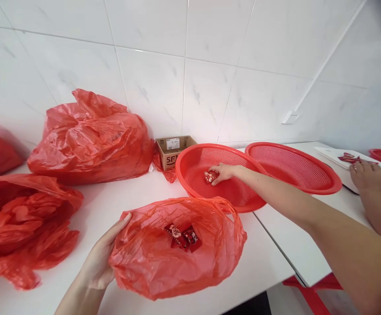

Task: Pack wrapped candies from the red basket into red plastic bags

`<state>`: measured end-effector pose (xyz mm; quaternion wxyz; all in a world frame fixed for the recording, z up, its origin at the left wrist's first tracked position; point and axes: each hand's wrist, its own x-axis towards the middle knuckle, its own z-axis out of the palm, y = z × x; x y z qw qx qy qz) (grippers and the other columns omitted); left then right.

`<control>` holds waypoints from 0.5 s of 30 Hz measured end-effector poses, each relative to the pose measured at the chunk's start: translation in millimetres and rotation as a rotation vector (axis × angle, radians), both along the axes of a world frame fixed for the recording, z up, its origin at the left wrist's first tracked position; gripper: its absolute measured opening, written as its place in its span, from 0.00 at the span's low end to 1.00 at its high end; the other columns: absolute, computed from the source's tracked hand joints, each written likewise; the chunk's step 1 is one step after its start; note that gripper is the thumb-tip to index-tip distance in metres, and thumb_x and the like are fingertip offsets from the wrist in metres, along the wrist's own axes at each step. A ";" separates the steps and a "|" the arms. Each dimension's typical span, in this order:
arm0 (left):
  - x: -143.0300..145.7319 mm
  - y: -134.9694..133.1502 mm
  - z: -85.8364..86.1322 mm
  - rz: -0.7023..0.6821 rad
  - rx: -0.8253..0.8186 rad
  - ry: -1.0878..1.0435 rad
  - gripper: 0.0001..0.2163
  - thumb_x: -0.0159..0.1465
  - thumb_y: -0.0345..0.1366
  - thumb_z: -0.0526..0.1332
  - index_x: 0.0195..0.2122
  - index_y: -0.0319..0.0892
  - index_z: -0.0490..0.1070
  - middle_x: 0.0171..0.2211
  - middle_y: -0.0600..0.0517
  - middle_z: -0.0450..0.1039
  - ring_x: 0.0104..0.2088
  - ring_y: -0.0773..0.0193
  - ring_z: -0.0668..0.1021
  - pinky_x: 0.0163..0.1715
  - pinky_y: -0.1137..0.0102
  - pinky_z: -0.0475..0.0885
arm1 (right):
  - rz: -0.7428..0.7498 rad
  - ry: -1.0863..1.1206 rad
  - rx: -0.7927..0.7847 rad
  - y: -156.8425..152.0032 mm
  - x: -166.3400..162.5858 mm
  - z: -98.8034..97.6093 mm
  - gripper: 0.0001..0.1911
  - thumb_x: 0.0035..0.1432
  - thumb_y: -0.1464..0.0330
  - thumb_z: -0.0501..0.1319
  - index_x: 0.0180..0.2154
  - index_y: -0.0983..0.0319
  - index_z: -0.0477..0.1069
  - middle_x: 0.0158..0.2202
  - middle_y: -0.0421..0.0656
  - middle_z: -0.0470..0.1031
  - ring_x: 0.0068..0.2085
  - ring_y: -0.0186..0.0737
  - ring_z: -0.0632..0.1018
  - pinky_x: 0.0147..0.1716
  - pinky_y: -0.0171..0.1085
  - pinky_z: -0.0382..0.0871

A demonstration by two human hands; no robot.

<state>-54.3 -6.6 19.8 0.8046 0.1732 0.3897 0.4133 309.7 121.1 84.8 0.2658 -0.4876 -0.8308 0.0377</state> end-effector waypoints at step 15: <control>4.7 -2.7 6.4 0.055 0.037 0.007 0.09 0.62 0.32 0.63 0.43 0.40 0.76 0.33 0.47 0.81 0.33 0.55 0.84 0.31 0.68 0.80 | 0.331 0.279 -0.862 -66.6 -70.2 50.1 0.20 0.55 0.55 0.66 0.44 0.61 0.72 0.34 0.41 0.78 0.33 0.35 0.78 0.31 0.33 0.74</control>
